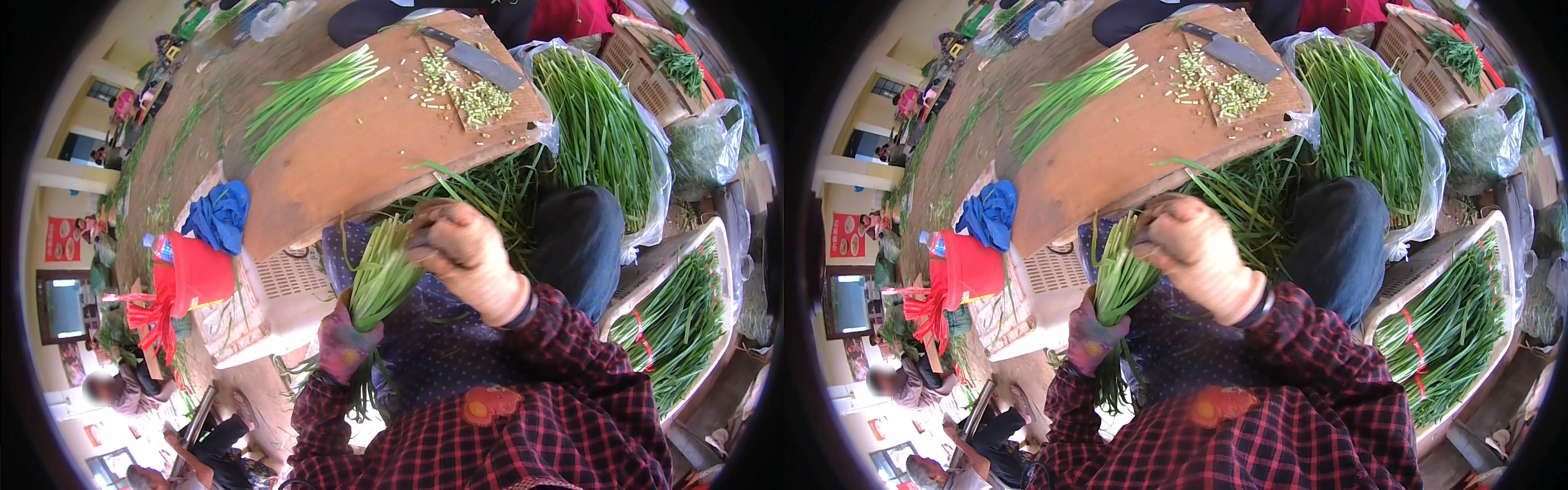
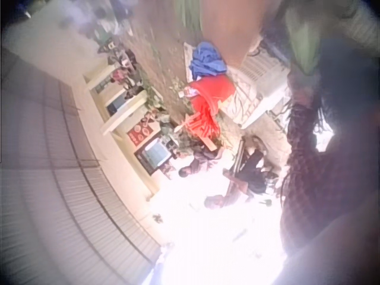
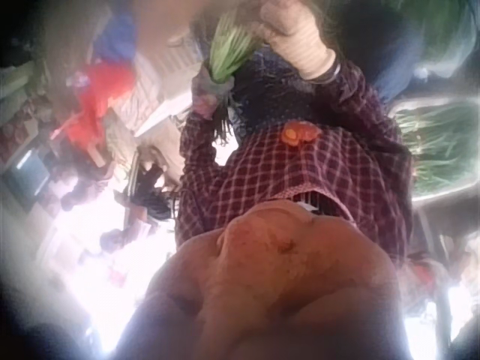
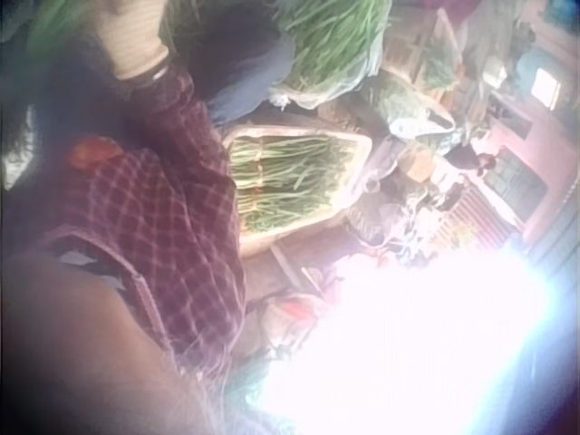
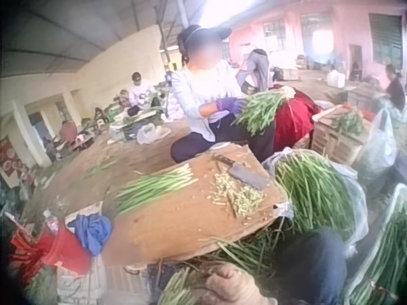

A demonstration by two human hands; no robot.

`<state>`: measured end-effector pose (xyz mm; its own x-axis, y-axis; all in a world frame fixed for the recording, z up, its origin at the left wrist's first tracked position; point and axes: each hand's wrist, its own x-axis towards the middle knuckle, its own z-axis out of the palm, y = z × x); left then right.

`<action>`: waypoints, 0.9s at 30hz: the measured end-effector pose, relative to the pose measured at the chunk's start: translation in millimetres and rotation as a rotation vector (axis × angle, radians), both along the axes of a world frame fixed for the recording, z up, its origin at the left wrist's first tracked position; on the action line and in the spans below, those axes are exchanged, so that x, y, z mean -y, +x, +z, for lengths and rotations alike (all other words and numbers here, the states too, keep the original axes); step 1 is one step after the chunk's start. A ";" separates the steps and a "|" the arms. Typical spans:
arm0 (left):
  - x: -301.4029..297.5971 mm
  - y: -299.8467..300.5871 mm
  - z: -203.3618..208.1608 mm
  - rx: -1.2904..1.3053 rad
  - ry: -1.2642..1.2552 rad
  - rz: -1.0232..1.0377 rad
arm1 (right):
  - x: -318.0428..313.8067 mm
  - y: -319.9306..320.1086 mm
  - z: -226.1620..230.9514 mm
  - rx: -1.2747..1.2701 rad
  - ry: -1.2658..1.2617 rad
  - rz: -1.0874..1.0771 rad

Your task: The person organizes bunches of chives by hand, stripping away loose leaves, evening out the ends, and securing the bundles with red ties before placing them into a plastic crate.

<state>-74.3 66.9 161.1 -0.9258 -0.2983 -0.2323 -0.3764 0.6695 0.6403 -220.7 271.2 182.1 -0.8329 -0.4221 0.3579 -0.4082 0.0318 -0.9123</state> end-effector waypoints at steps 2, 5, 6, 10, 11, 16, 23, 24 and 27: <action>0.1 0.2 -2.0 -0.028 -0.013 0.012 | -19.2 -2.6 -2.8 0.238 -0.265 -0.017; -3.1 0.5 -2.5 -0.037 -0.059 0.022 | -56.8 -18.4 -3.3 0.172 0.333 -0.168; -3.8 -2.1 -2.3 -0.034 -0.107 0.006 | -57.1 -16.0 -4.5 0.038 0.486 -0.221; -5.2 -6.8 -5.6 -0.023 -0.309 -0.044 | -36.4 -6.3 4.8 0.088 0.358 -0.097; -5.4 -6.4 -7.3 -0.032 -0.339 -0.052 | -26.7 -6.7 7.6 0.108 0.330 -0.057; 0.0 -8.5 -15.8 0.008 -0.471 -0.087 | -11.9 -9.2 -9.9 0.695 -0.290 -0.003; -9.7 -16.7 -12.6 0.071 -0.535 -0.100 | -35.6 -6.1 10.5 -0.316 0.358 -0.096; -14.7 -21.5 -7.8 0.123 -0.532 -0.095 | -24.1 2.3 12.2 -0.335 0.508 -0.097; -16.6 -19.6 -7.5 0.147 -0.494 -0.059 | -0.8 11.1 -16.4 -0.313 0.623 -0.045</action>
